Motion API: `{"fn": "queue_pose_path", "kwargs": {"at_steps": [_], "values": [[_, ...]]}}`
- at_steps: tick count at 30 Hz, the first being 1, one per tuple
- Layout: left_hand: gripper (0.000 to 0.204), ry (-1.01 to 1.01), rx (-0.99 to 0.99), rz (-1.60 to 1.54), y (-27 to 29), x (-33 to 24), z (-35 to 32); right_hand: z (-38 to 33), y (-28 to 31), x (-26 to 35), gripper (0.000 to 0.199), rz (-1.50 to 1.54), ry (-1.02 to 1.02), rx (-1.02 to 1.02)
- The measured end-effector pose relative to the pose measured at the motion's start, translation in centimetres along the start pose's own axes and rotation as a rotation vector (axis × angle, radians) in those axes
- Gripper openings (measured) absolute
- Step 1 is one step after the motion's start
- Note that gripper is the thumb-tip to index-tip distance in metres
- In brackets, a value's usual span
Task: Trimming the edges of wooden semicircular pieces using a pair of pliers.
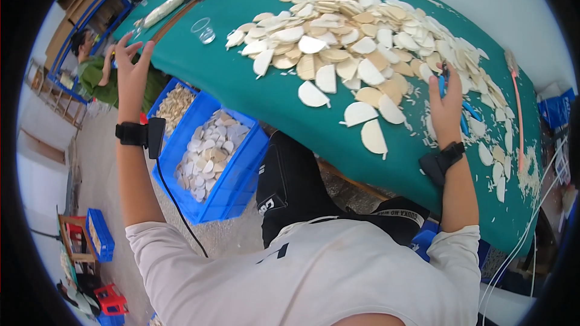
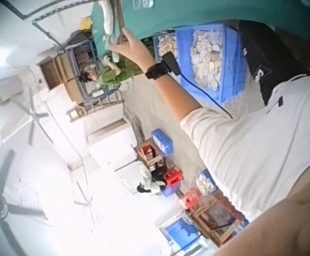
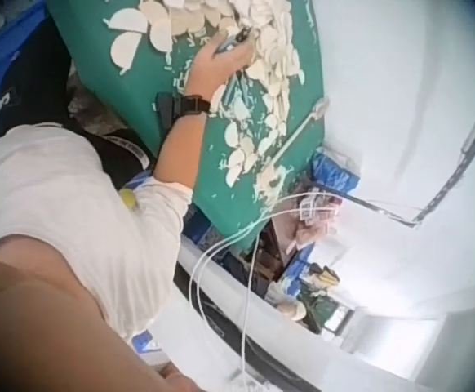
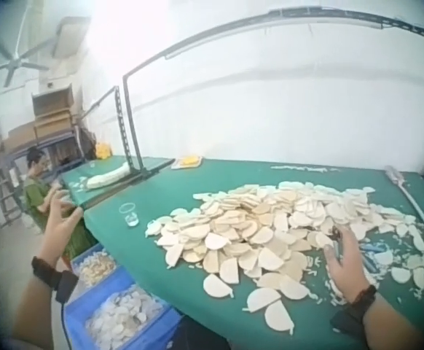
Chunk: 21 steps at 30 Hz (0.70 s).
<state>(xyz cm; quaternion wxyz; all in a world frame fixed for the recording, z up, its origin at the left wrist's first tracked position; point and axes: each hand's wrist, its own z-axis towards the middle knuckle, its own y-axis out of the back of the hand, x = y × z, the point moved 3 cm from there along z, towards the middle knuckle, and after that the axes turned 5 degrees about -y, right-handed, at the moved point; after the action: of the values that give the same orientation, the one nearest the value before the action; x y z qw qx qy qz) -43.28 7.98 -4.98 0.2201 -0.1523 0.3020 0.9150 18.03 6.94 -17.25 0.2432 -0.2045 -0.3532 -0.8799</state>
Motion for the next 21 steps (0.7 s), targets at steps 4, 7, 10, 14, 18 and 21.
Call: {"fn": "queue_pose_path", "kwargs": {"at_steps": [4,7,10,14,18,21], "values": [[0.059,-0.066,0.174,-0.191,-8.6,-1.9,0.2,0.1,0.5,1.2,0.04,0.066,0.067,-0.038],[0.051,-0.156,0.333,-0.229,-15.6,-3.3,-1.1,0.3,1.0,2.5,0.038,0.063,0.069,0.024],[0.057,-0.351,0.422,-0.111,-20.7,-6.7,-3.2,0.0,1.1,2.9,0.038,0.096,0.061,0.026],[0.069,-0.386,0.54,0.005,-24.7,-9.5,-4.6,-0.2,0.7,2.1,0.036,0.102,0.084,0.051],[0.067,-0.405,0.636,0.111,-25.4,-9.4,-3.1,-0.2,0.7,1.9,0.036,0.06,0.164,0.033],[0.064,-0.425,0.692,0.163,-25.5,-8.4,-2.1,-0.4,0.8,2.4,0.038,0.058,0.2,0.016]]}}
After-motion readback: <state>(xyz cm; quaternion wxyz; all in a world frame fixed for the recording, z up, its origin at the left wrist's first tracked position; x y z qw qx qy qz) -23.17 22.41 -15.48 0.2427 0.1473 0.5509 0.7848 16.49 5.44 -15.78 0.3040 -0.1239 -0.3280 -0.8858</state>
